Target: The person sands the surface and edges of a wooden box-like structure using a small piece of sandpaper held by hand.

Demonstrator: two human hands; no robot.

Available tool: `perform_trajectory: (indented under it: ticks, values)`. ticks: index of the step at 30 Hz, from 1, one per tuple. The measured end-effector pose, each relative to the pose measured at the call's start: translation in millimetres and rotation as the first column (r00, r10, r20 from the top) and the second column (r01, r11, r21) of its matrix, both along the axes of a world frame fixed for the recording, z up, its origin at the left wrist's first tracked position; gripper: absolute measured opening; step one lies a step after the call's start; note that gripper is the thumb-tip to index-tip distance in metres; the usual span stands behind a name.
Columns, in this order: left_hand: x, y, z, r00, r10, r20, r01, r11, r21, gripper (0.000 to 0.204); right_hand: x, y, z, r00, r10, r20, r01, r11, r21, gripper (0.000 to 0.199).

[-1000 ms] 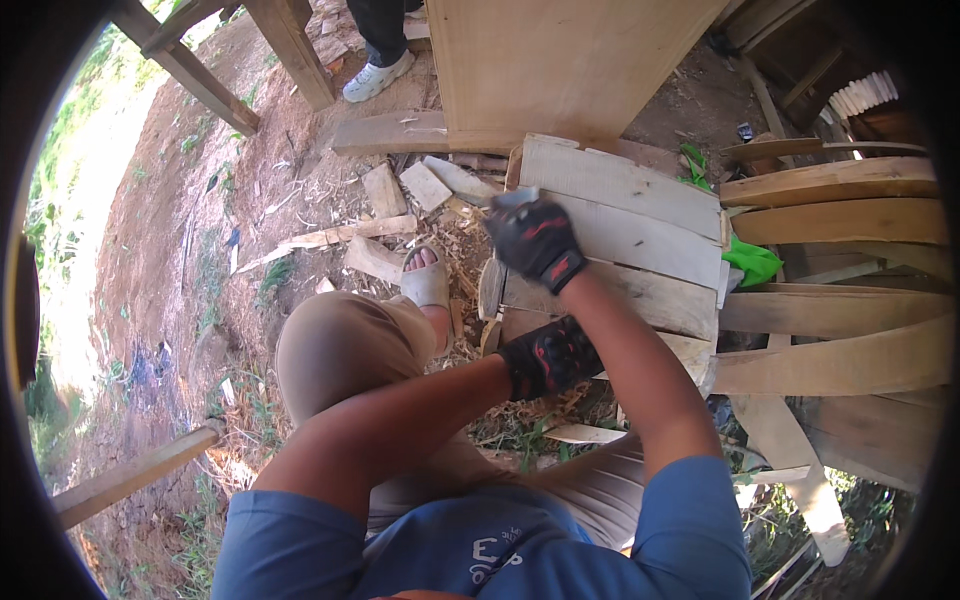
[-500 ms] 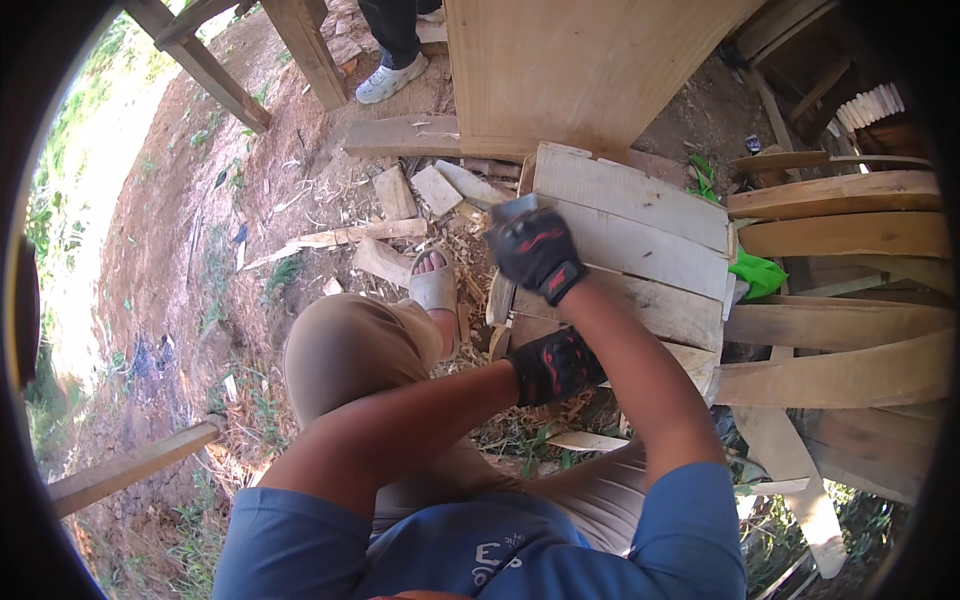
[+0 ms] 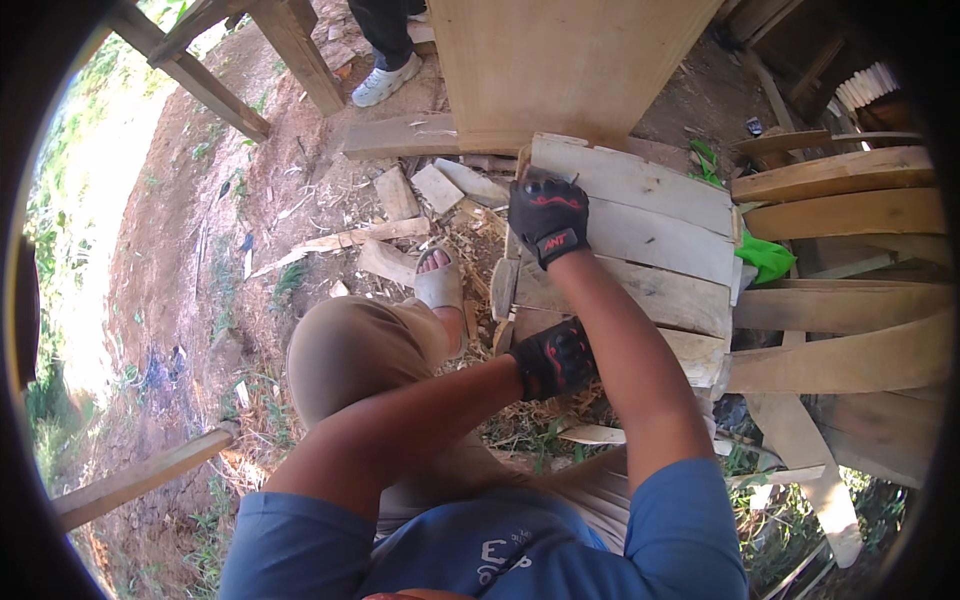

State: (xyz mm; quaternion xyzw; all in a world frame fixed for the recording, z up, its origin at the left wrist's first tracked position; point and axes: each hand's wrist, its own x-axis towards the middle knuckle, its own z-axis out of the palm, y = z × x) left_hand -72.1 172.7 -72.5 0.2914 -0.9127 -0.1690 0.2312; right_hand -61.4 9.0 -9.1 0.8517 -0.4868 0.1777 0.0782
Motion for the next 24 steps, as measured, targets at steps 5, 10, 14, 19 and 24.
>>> perform_trajectory:
  ticks: [5,10,14,19,24]
  values:
    - [0,-1,-13,0.991,0.011,-0.134,0.008,0.989,0.147,0.051,0,20,-10,0.996,0.088,-0.009,-0.084,0.975,0.205,0.024]
    - [-11,-7,-4,0.995,0.006,-0.097,-0.007,1.000,-0.013,0.055,3,42,-28,0.999,0.008,0.052,-0.007,1.000,-0.022,0.027]
    - [-5,-11,14,0.962,0.128,0.240,-0.030,0.927,-0.373,0.063,8,50,-17,0.999,-0.012,-0.050,0.018,0.993,0.114,0.024]
    - [-5,-16,19,0.866,-0.076,-0.494,0.332,0.827,0.454,0.062,20,29,-9,0.999,-0.039,-0.014,0.036,0.988,-0.153,0.019]
    - [-4,-2,-1,0.710,0.434,-0.555,0.282,0.547,0.788,0.055,18,41,-23,0.999,-0.020,-0.049,0.021,0.999,0.031,0.021]
